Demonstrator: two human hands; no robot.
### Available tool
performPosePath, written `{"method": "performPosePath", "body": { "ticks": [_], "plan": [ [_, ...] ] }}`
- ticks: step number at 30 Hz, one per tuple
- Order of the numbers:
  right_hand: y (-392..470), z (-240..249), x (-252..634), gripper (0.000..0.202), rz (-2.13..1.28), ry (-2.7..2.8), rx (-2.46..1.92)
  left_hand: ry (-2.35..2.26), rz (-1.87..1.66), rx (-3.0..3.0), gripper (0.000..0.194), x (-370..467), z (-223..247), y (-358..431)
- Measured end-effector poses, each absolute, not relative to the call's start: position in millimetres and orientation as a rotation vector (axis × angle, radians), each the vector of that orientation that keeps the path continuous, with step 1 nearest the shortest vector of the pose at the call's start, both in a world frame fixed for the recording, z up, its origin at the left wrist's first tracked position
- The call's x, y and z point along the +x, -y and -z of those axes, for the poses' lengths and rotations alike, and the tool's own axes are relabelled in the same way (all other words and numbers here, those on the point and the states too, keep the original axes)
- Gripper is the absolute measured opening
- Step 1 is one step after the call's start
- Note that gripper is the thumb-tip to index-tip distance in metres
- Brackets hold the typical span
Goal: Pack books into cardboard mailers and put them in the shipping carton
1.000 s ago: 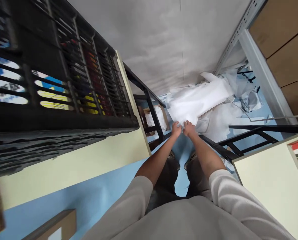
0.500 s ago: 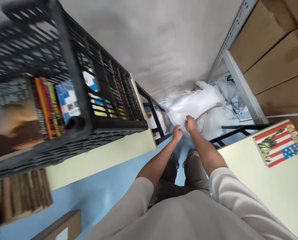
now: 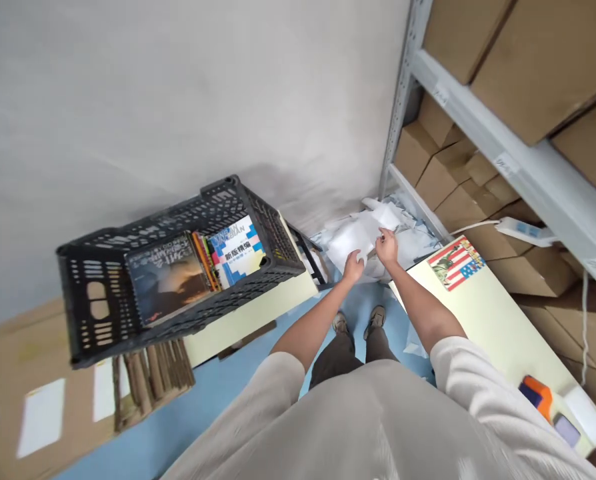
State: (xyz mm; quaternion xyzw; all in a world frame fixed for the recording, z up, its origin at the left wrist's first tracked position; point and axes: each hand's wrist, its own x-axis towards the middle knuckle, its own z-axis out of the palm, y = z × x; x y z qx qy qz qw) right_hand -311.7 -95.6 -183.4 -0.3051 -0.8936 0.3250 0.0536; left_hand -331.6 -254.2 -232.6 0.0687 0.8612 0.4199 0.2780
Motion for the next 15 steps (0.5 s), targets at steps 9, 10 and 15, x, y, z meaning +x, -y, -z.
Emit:
{"method": "performPosePath", "body": {
  "ticks": [9,10,15],
  "plan": [
    [37.4,110.4,-171.1,0.052,-0.964,1.885,-1.572,-2.167,-0.996,0.778,0.057,-286.5,151.7,227.7],
    [35.8,106.6,-151.0,0.052,-0.972,1.768,-1.637,-2.147,-0.976,0.829,0.058,-279.9,145.7,226.2],
    [34.7,99.3,-50.7,0.050,-0.926,1.317,-1.818,-2.084,-0.812,1.016,0.058,-246.9,122.9,216.3]
  ]
}}
